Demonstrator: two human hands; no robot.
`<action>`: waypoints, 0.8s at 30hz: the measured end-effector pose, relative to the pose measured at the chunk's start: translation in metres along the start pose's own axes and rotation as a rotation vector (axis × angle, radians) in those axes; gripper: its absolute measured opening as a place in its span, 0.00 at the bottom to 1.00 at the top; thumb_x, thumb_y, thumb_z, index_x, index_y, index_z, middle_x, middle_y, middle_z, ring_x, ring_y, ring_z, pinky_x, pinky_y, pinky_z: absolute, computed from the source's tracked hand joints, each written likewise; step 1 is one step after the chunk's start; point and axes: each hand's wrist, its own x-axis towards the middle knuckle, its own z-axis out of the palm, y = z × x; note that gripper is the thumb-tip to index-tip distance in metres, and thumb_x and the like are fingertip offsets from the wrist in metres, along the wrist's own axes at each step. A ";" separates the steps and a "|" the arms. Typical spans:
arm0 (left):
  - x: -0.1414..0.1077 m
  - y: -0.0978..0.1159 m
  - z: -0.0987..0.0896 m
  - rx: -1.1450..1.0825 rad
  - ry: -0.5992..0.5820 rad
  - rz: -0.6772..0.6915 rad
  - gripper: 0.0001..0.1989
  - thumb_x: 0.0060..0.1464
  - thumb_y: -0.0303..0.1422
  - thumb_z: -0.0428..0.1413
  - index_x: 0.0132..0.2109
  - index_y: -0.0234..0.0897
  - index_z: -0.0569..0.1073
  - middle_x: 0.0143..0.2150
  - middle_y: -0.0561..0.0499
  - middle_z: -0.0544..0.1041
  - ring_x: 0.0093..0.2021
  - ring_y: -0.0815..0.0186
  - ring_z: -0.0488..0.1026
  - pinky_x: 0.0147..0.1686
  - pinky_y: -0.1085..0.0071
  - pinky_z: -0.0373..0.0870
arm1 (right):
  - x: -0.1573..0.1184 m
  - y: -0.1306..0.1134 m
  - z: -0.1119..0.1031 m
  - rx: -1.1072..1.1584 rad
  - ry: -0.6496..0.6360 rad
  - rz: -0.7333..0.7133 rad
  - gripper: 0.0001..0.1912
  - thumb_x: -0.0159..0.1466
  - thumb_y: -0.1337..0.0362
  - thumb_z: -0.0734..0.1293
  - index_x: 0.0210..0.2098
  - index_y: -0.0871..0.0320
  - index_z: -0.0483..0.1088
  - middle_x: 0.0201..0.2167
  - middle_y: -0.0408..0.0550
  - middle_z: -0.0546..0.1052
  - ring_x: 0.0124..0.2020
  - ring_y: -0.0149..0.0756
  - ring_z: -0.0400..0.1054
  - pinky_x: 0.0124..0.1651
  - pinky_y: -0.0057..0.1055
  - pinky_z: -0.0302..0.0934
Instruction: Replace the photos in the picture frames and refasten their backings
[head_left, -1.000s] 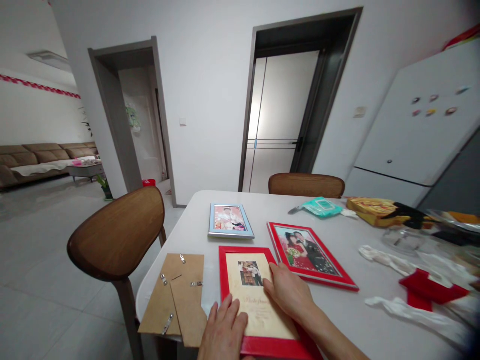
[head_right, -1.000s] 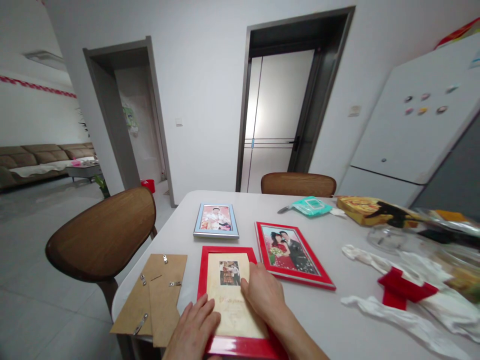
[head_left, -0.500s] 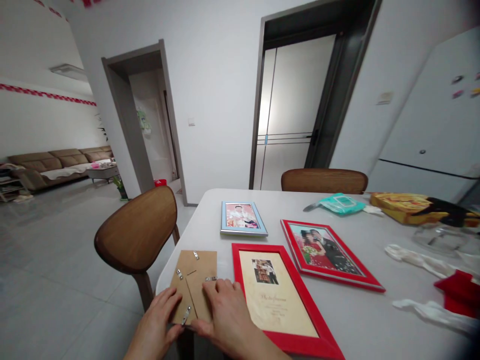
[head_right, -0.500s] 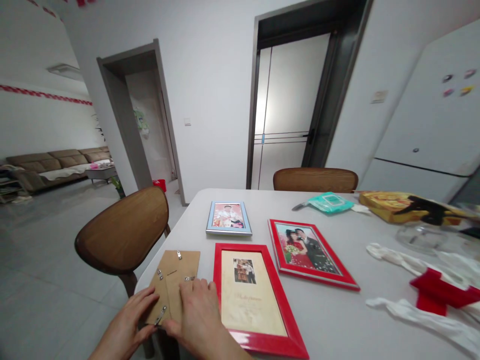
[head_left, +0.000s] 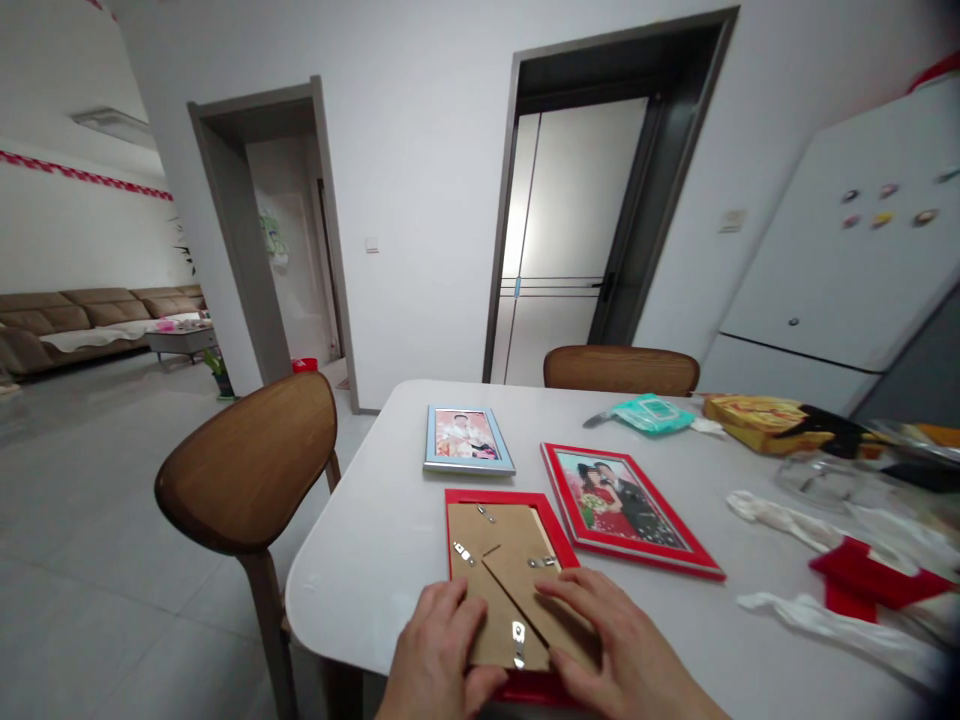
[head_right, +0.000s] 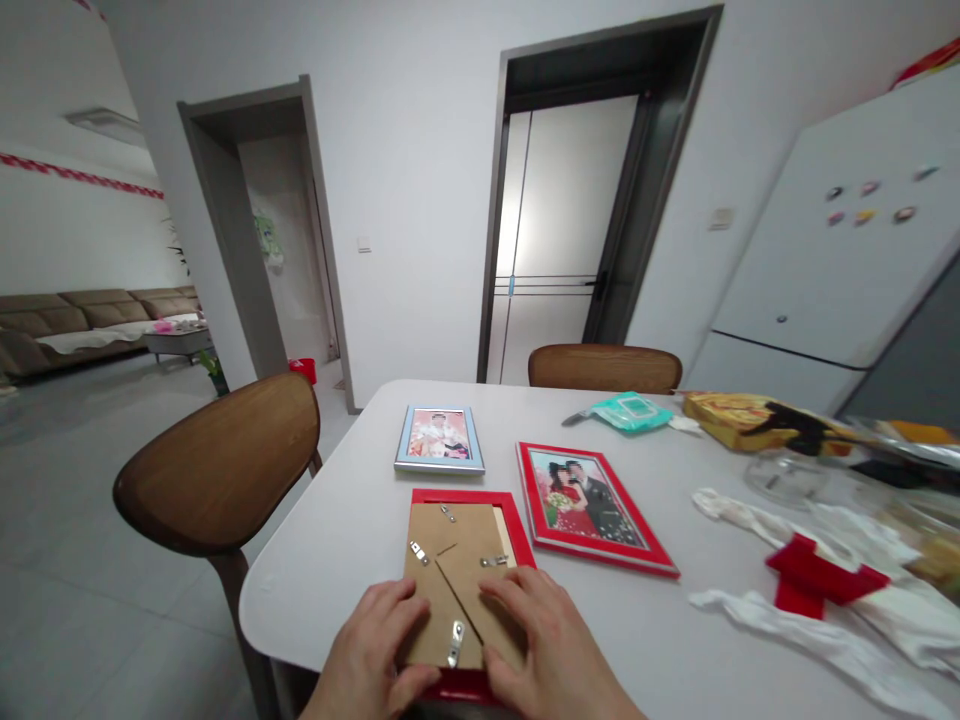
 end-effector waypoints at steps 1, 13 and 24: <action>0.004 0.007 0.004 -0.030 -0.029 -0.018 0.22 0.36 0.27 0.62 0.43 0.34 0.69 0.48 0.43 0.68 0.48 0.58 0.64 0.47 0.62 0.66 | -0.003 0.008 -0.002 -0.015 0.000 0.015 0.21 0.49 0.63 0.60 0.43 0.57 0.67 0.44 0.50 0.65 0.46 0.38 0.58 0.51 0.35 0.51; 0.006 -0.001 0.014 -0.014 -0.195 0.000 0.17 0.43 0.31 0.56 0.43 0.32 0.69 0.52 0.40 0.65 0.54 0.52 0.60 0.53 0.50 0.55 | 0.005 0.023 0.023 -0.085 0.069 0.010 0.17 0.49 0.64 0.60 0.39 0.56 0.68 0.42 0.51 0.65 0.44 0.40 0.58 0.48 0.38 0.51; -0.009 -0.012 0.011 -0.066 -0.126 0.008 0.11 0.41 0.28 0.57 0.35 0.34 0.68 0.52 0.43 0.66 0.53 0.57 0.62 0.52 0.56 0.59 | 0.000 -0.004 0.025 -0.162 -0.011 -0.232 0.13 0.58 0.64 0.57 0.41 0.47 0.67 0.46 0.45 0.64 0.46 0.37 0.54 0.48 0.37 0.47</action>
